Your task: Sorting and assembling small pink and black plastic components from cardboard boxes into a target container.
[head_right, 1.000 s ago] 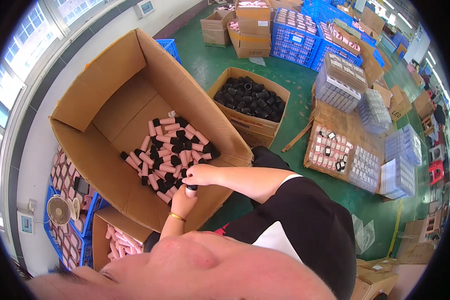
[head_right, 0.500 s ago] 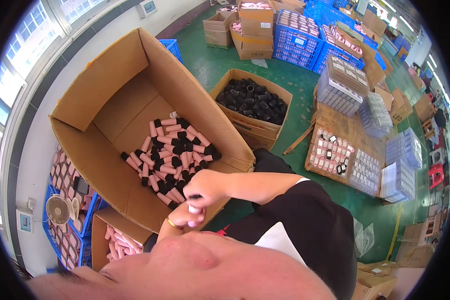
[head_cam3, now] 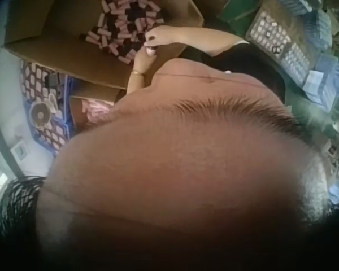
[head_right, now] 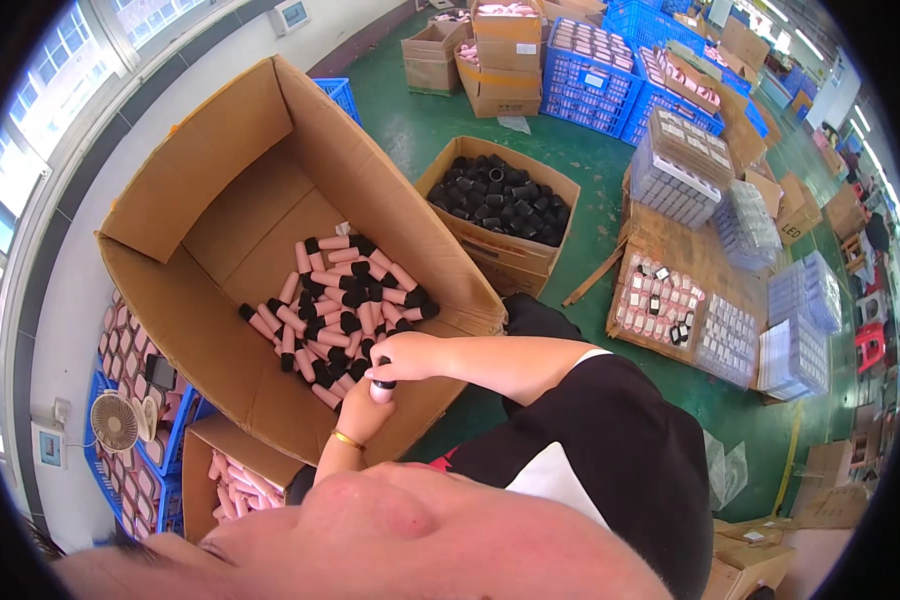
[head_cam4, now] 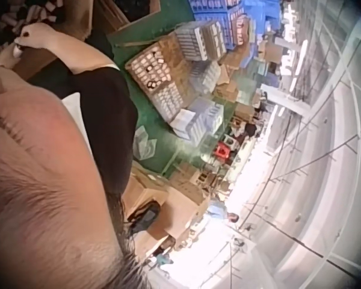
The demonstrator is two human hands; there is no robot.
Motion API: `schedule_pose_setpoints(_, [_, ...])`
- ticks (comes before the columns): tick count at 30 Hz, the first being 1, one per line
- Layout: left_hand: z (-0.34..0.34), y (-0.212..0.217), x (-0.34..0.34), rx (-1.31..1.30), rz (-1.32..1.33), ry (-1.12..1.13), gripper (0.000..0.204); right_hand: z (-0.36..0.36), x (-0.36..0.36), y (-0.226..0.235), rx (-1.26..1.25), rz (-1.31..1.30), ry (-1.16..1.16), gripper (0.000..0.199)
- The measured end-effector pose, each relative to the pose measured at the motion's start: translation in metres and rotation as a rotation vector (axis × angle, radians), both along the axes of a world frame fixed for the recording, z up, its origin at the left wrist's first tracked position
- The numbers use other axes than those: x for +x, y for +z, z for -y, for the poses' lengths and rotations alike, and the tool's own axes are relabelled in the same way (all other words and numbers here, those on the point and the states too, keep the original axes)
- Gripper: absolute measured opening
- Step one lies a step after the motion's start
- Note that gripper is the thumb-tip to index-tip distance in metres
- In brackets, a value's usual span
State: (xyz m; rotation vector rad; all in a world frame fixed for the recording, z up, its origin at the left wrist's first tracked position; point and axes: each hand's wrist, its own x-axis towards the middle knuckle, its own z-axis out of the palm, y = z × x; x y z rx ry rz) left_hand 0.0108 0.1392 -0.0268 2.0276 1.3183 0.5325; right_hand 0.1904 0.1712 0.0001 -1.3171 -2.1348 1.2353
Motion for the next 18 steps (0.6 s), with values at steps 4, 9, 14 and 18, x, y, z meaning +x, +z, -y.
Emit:
schedule_pose_setpoints(4, [-0.007,0.027,-0.016,-0.835,0.346,-0.236,0.025,0.009,0.01,0.022,0.19,-0.116,0.25,0.03])
schedule_pose_setpoints(9, [-0.004,0.027,-0.028,-1.343,0.608,-0.732,0.028,0.032,-0.002,0.054,0.55,-0.137,0.53,0.02])
schedule_pose_setpoints(14, [0.001,0.03,-0.015,-1.123,0.512,-0.283,0.03,0.018,0.009,0.032,0.433,-0.1,0.345,0.025])
schedule_pose_setpoints(18, [0.003,0.006,0.013,-0.077,-0.222,0.04,0.032,0.0,0.011,-0.012,0.143,0.179,0.146,0.044])
